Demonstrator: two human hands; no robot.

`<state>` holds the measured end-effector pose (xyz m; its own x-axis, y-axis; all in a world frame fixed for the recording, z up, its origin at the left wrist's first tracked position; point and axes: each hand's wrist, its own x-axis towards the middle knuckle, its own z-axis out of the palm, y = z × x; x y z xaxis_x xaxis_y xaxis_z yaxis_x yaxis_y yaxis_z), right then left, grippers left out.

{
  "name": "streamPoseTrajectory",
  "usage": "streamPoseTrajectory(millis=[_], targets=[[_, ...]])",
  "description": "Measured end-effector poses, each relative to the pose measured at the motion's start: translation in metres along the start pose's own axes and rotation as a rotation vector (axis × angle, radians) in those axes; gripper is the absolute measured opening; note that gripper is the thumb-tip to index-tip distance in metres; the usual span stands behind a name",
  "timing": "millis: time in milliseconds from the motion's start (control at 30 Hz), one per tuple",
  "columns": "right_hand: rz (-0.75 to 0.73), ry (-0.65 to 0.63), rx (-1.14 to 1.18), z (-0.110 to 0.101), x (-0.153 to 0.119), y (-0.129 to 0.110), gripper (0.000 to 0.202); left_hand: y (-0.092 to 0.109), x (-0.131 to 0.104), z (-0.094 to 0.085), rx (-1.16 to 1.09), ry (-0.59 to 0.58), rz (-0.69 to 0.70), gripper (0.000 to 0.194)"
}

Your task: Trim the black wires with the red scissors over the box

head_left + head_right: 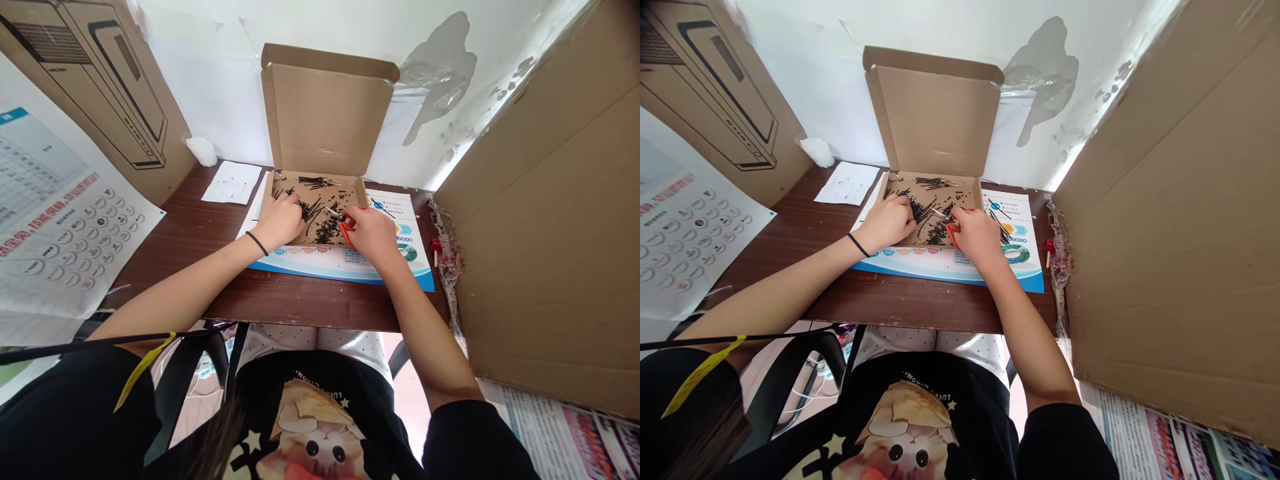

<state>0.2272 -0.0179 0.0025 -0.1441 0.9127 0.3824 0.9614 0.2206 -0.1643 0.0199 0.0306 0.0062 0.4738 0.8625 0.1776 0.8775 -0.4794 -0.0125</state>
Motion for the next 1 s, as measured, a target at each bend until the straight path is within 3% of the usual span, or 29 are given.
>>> streamPoseTrajectory(millis=[100, 200, 300, 400, 467, 567, 767, 867, 933, 1000], targets=[[0.115, 0.029, 0.255, 0.0, 0.002, -0.003, 0.02, -0.01, 0.005, -0.003, -0.204, 0.033, 0.013, 0.021], [0.326, 0.031, 0.862, 0.0, 0.005, -0.007, 0.016, -0.013, 0.009, -0.007, -0.449, 0.231, 0.031, 0.016], [0.504, -0.162, 1.416, 0.001, 0.007, -0.013, 0.027, -0.006, 0.006, -0.007, -0.626, 0.431, 0.059, 0.017], [0.582, -0.364, 1.668, 0.004, 0.006, -0.021, 0.035, 0.002, -0.001, 0.001, -0.629, 0.512, 0.243, 0.023], [0.58, -0.419, 1.751, 0.007, 0.006, -0.026, 0.038, 0.004, -0.004, 0.006, -0.517, 0.499, 0.377, 0.026], [0.518, -0.417, 1.815, 0.014, 0.006, -0.03, 0.039, 0.003, -0.004, 0.01, -0.362, 0.381, 0.543, 0.032], [0.529, -0.296, 1.828, 0.022, 0.009, -0.028, 0.045, 0.004, 0.0, 0.004, -0.388, 0.328, 0.591, 0.025], [0.543, -0.17, 1.75, 0.019, 0.008, -0.027, 0.052, 0.011, -0.004, 0.004, -0.532, 0.425, 0.468, 0.022], [0.492, -0.08, 1.659, 0.015, 0.007, -0.029, 0.053, 0.016, -0.007, 0.003, -0.693, 0.51, 0.275, 0.024], [0.423, -0.036, 1.598, 0.013, 0.006, -0.031, 0.054, 0.019, -0.007, 0.002, -0.872, 0.522, 0.099, 0.027]])
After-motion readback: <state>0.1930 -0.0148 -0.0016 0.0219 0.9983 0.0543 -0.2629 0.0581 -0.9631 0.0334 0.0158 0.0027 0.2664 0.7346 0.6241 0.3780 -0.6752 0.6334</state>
